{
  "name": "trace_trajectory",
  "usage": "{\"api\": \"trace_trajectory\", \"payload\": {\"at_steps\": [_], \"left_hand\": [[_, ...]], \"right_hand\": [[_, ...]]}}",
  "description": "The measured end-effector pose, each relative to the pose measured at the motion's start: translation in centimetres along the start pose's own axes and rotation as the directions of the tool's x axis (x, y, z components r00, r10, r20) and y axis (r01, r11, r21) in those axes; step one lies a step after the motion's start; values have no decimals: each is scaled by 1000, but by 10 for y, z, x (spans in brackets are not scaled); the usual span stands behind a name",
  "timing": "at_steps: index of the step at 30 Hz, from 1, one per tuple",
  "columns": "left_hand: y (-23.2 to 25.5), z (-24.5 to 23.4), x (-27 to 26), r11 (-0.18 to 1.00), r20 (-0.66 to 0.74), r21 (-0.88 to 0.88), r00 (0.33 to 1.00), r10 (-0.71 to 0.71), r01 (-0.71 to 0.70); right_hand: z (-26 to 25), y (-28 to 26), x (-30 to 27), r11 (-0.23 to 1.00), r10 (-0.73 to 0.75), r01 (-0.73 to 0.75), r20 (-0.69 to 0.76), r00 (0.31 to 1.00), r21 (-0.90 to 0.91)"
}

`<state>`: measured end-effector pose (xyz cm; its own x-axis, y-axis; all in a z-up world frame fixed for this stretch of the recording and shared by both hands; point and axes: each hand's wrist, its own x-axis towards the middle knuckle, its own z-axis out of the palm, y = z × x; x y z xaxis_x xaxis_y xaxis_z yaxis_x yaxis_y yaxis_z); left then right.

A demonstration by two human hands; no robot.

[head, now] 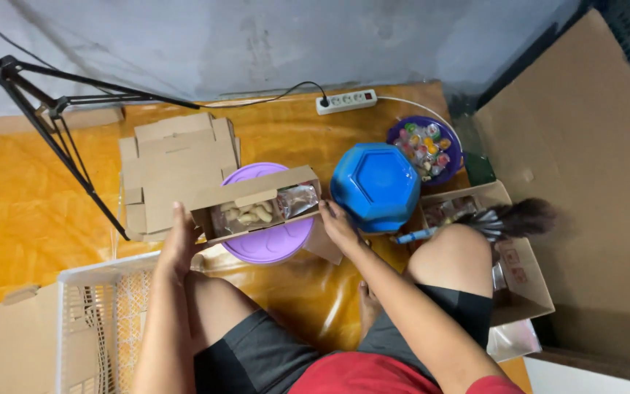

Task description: The person is packaging various snacks into small plastic bags and cardboard boxes, using tongs for hygiene and precision.

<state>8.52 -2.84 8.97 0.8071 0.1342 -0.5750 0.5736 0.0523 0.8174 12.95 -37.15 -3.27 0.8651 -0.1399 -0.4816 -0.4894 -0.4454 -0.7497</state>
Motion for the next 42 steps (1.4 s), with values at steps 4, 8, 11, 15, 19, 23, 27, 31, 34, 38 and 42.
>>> {"api": "trace_trajectory", "payload": {"at_steps": [4, 8, 11, 15, 19, 23, 27, 31, 34, 38, 42], "left_hand": [[15, 4, -13, 999, -12, 42, 1000, -27, 28], [11, 1, -15, 998, -33, 34, 998, 55, -54], [8, -3, -12, 998, -48, 19, 997, 65, -64], [53, 34, -55, 1000, -36, 21, 999, 17, -16], [80, 80, -61, 991, 24, 3, 991, 132, -133], [81, 126, -39, 971, 76, 56, 971, 227, -232], [96, 179, -32, 962, 162, 84, 957, 242, -258], [81, 217, 5, 960, 190, 171, 963, 190, -223], [99, 237, -10, 962, 216, 207, 967, 135, -180], [95, 241, 5, 932, 237, 300, 962, 135, -205], [113, 238, -37, 970, 257, 169, 958, 126, -173]], "right_hand": [[-4, -17, -17, 996, 0, 3, -37, 999, 84], [-12, -31, -34, 991, -38, 48, -86, 996, 126], [-29, -44, -46, 989, -61, 74, -105, 993, 129], [-63, -39, -56, 990, -82, 98, -148, 986, 102], [-106, -26, -53, 991, -80, 101, -213, 974, 86], [-141, 12, -37, 984, 20, 47, -364, 931, 173], [-171, 33, -23, 961, 171, -49, -449, 877, 271], [-207, 36, -22, 938, 222, -56, -467, 856, 343], [-218, 38, -18, 939, 263, -110, -474, 841, 327], [-219, 39, -16, 920, 293, -123, -442, 848, 373], [-226, 45, -15, 910, 318, -132, -458, 830, 393]]}}
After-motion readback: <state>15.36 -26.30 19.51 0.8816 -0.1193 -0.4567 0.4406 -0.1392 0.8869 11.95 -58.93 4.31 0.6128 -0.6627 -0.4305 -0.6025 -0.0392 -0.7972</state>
